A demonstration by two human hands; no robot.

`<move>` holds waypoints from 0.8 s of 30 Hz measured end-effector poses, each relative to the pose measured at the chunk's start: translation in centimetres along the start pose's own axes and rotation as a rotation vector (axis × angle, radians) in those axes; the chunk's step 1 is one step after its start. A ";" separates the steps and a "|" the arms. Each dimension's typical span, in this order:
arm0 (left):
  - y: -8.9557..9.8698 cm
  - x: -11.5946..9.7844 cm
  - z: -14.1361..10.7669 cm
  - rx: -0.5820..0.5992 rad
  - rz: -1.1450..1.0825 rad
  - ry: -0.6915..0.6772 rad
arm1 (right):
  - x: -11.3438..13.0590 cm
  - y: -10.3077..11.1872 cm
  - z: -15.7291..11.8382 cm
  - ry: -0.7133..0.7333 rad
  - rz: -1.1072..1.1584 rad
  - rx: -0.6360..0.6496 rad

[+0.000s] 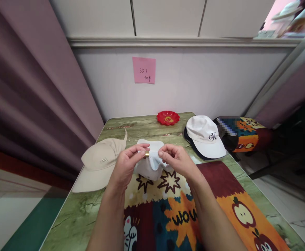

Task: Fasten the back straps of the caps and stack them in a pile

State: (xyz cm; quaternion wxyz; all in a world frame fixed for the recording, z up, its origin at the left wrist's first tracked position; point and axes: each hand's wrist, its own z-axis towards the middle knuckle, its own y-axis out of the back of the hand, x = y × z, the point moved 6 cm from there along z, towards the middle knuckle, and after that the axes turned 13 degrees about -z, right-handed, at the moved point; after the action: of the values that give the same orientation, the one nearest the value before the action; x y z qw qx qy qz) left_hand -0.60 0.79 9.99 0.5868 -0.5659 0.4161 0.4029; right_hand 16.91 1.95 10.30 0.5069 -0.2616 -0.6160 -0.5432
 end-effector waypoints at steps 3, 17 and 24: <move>-0.3 0.0 -0.1 0.025 -0.001 -0.006 | 0.2 0.2 0.0 0.004 -0.028 -0.046; -0.9 0.3 -0.1 0.090 0.076 0.004 | 0.2 -0.1 0.1 0.033 -0.004 -0.023; 1.1 -0.3 0.0 0.014 0.087 -0.019 | -0.7 0.5 0.1 0.093 -0.102 0.196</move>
State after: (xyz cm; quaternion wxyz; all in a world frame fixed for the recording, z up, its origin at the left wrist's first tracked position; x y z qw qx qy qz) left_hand -1.70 0.81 9.89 0.5766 -0.5393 0.4373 0.4306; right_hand 17.61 2.31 9.90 0.5300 -0.1536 -0.6544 -0.5170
